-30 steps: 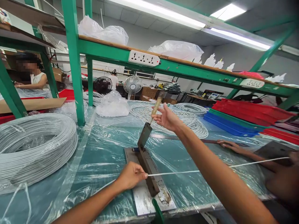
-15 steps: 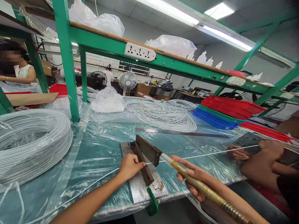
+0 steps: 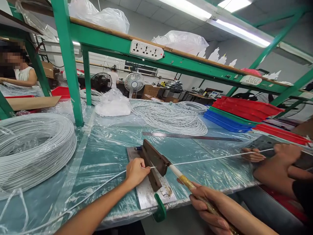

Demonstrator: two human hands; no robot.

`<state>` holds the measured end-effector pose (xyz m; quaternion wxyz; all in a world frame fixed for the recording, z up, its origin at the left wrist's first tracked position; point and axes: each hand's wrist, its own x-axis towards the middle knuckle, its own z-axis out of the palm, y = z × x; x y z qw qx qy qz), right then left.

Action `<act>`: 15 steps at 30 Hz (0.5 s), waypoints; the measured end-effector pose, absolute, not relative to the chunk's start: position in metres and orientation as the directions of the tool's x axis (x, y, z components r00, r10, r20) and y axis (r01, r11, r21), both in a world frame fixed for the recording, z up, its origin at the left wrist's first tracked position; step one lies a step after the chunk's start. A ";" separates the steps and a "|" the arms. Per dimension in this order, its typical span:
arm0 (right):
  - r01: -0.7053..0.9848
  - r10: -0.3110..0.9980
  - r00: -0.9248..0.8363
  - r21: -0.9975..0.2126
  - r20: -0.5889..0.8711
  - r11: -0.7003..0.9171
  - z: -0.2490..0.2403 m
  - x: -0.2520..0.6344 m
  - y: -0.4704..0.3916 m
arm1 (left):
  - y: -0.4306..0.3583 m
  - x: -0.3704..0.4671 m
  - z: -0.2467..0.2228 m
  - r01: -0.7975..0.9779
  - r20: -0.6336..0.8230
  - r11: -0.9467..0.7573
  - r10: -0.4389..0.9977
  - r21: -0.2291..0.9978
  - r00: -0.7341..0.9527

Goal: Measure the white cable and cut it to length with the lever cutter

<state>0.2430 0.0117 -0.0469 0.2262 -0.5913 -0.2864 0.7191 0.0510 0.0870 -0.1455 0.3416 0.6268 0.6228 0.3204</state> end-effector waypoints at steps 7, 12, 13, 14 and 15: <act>0.140 0.759 -0.210 -0.787 -0.616 -0.601 -0.079 0.250 0.000 | 0.090 0.049 -0.144 0.558 -0.040 0.010 0.998 0.830 0.042; 0.107 0.795 -0.191 -0.817 -0.576 -0.566 -0.082 0.245 -0.006 | 0.092 0.048 -0.145 0.547 -0.036 -0.008 0.997 0.837 0.070; 0.103 0.810 -0.177 -0.829 -0.560 -0.550 -0.081 0.244 -0.007 | 0.092 0.048 -0.145 0.544 -0.034 -0.012 0.997 0.839 0.074; 0.107 0.819 -0.169 -0.836 -0.548 -0.538 -0.080 0.242 -0.009 | 0.093 0.047 -0.146 0.540 -0.030 -0.017 0.997 0.841 0.078; 0.117 0.827 -0.162 -0.842 -0.539 -0.526 -0.079 0.241 -0.010 | 0.093 0.047 -0.146 0.537 -0.027 -0.020 0.996 0.843 0.080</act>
